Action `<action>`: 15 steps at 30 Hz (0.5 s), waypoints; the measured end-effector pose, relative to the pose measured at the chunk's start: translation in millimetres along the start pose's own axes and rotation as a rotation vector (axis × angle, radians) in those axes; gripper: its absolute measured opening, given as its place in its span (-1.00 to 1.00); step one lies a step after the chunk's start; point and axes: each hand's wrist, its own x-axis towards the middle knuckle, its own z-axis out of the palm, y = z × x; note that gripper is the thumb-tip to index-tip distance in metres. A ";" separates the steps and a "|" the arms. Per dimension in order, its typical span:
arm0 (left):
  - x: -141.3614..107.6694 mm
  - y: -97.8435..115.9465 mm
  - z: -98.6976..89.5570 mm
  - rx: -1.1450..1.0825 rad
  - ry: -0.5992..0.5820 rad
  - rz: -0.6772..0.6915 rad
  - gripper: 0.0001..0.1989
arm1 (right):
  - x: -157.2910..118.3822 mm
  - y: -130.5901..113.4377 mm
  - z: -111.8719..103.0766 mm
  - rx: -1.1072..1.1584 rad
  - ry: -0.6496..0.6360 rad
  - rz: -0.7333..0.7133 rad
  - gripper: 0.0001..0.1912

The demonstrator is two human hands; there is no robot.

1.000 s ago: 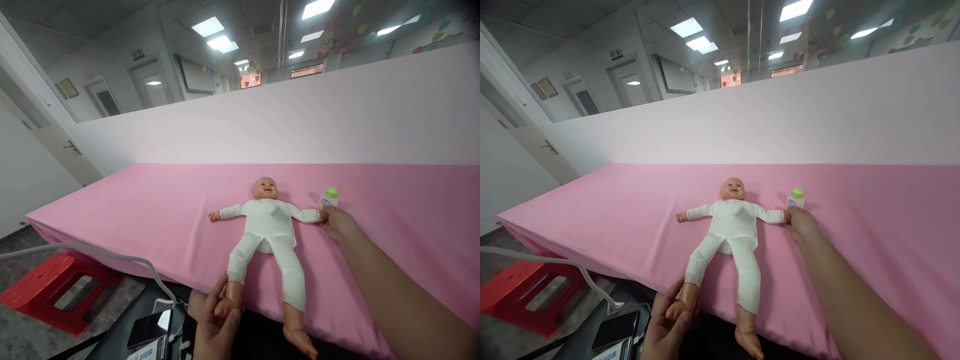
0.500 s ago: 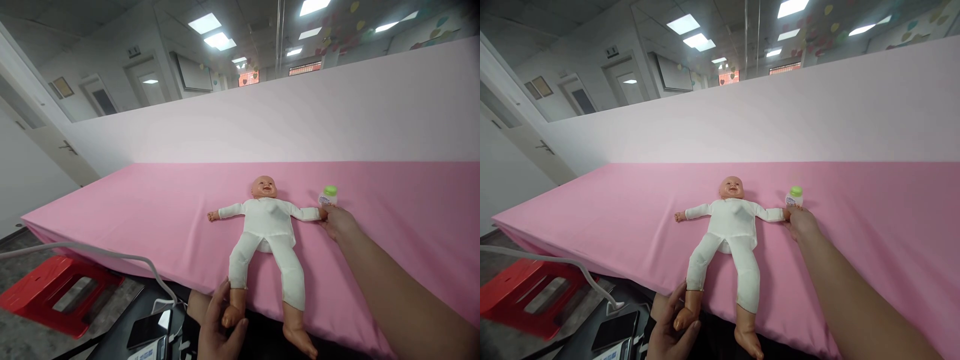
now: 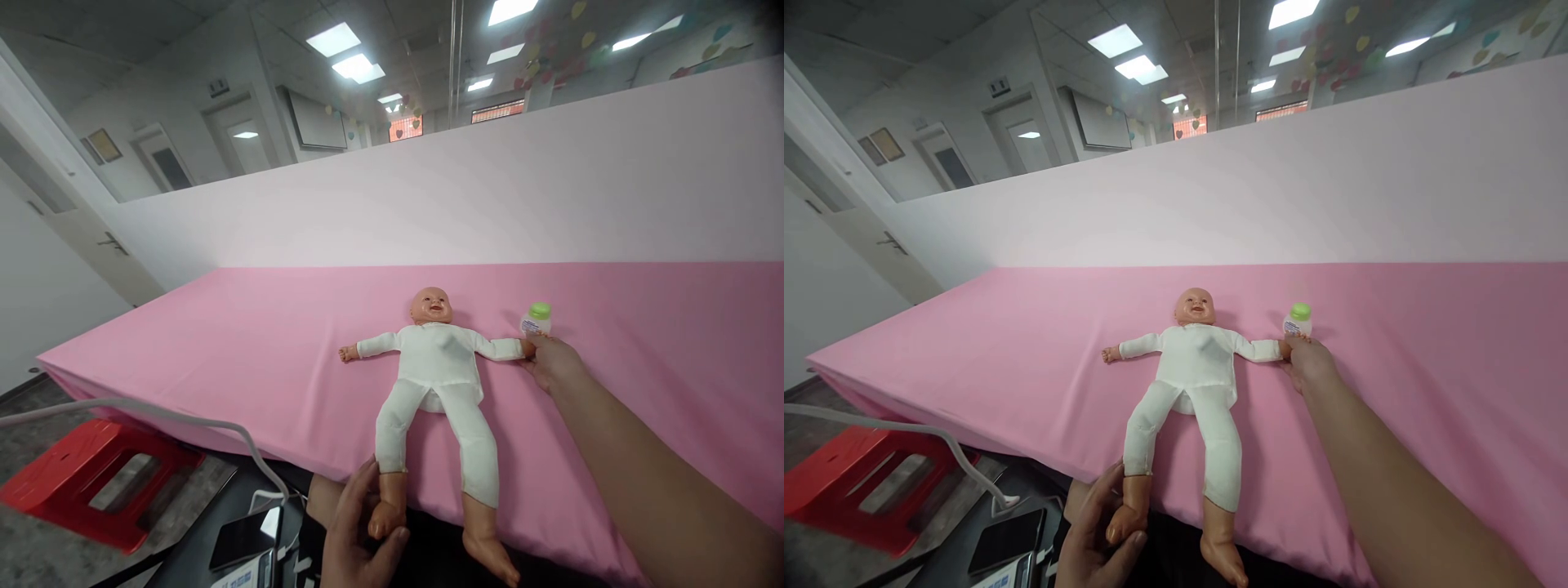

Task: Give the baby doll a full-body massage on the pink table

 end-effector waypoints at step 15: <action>28.1 26.8 -17.2 -0.153 0.158 -0.263 -0.35 | -34.2 -15.7 12.9 0.003 -0.098 -0.302 -0.79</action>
